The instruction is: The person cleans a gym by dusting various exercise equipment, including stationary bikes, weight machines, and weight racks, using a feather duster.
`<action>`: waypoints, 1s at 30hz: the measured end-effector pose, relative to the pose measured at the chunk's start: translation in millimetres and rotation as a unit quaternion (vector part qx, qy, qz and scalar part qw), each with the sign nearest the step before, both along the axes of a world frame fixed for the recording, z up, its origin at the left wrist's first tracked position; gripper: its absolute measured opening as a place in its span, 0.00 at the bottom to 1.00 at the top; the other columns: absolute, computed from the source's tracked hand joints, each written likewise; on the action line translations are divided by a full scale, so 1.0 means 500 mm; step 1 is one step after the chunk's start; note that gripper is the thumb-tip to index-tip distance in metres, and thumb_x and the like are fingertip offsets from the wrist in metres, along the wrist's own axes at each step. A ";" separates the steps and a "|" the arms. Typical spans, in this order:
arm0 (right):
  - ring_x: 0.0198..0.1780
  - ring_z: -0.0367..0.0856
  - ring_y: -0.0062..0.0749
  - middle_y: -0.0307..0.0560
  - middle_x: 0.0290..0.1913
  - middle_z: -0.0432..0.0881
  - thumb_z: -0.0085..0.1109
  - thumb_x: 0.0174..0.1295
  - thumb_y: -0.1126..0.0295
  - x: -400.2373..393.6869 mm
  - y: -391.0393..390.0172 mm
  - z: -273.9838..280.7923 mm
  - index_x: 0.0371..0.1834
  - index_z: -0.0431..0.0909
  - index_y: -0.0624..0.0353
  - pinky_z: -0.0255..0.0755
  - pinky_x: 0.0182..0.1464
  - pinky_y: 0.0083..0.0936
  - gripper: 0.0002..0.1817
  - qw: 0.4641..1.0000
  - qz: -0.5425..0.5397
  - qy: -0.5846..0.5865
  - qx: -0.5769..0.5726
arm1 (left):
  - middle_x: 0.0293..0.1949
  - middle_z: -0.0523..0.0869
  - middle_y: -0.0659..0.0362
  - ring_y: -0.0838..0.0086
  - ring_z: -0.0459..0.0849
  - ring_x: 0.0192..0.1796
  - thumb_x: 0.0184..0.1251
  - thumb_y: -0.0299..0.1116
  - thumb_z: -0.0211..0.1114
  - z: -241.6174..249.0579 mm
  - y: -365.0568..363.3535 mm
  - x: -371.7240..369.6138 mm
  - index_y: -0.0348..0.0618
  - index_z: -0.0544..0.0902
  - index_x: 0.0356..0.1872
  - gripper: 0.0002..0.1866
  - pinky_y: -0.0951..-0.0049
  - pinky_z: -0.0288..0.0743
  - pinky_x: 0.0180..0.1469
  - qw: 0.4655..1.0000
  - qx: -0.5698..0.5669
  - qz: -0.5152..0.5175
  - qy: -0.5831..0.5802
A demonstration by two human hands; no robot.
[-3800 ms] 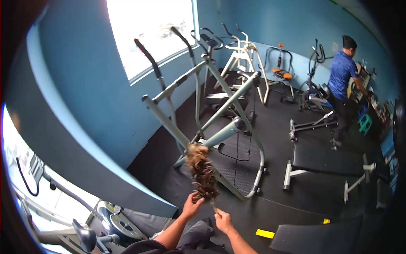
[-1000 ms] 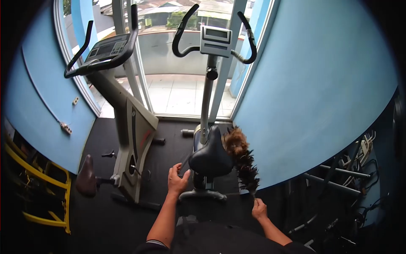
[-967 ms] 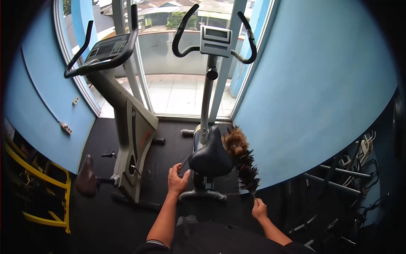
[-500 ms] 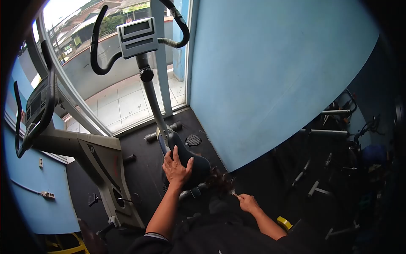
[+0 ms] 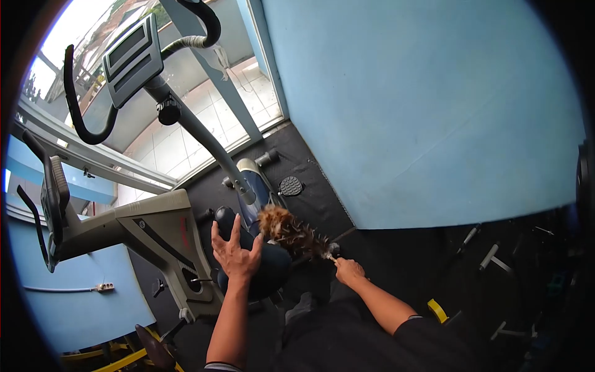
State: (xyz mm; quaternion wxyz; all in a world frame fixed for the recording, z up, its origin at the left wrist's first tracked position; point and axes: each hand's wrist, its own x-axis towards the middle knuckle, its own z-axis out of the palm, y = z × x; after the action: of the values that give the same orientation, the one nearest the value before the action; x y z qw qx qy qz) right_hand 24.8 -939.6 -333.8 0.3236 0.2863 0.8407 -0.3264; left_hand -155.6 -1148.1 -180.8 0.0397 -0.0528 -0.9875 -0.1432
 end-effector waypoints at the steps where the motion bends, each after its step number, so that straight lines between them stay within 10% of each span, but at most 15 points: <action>1: 0.47 0.79 0.59 0.61 0.41 0.81 0.46 0.66 0.60 -0.033 0.007 0.005 0.44 0.79 0.52 0.72 0.49 0.48 0.14 0.999 -0.021 0.028 -0.003 | 0.67 0.55 0.46 0.50 0.58 0.68 0.43 0.47 0.72 0.005 0.008 -0.006 0.63 0.74 0.61 0.36 0.54 0.56 0.66 1.000 0.015 -0.009 0.001; 10: 0.42 0.82 0.51 0.53 0.37 0.83 0.49 0.63 0.59 -0.215 0.095 -0.101 0.41 0.79 0.51 0.74 0.45 0.44 0.12 0.976 0.214 0.034 -0.010 | 0.66 0.56 0.45 0.48 0.60 0.67 0.41 0.42 0.71 -0.011 0.009 -0.012 0.58 0.81 0.53 0.29 0.56 0.57 0.67 0.999 0.021 -0.021 0.029; 25: 0.42 0.79 0.61 0.60 0.37 0.82 0.48 0.64 0.61 -0.281 -0.022 -0.083 0.47 0.76 0.52 0.72 0.43 0.51 0.13 0.963 -0.076 0.248 -0.073 | 0.66 0.56 0.44 0.46 0.59 0.67 0.41 0.41 0.69 -0.002 0.006 -0.011 0.60 0.81 0.52 0.28 0.52 0.58 0.66 0.999 0.009 0.015 0.028; 30: 0.40 0.80 0.58 0.57 0.35 0.82 0.50 0.63 0.60 -0.398 0.033 -0.022 0.44 0.77 0.47 0.73 0.42 0.49 0.11 0.966 0.114 0.232 -0.027 | 0.66 0.56 0.46 0.49 0.61 0.66 0.42 0.44 0.69 0.002 0.005 -0.010 0.65 0.81 0.52 0.28 0.53 0.61 0.64 0.999 0.019 0.034 0.004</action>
State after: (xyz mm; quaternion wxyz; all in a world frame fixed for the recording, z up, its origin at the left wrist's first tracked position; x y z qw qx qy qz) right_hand -174.1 -923.3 -344.8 0.1626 0.0964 0.9106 -0.3676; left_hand -160.6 -1145.8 -179.6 0.0494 -0.0195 -0.9857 -0.1599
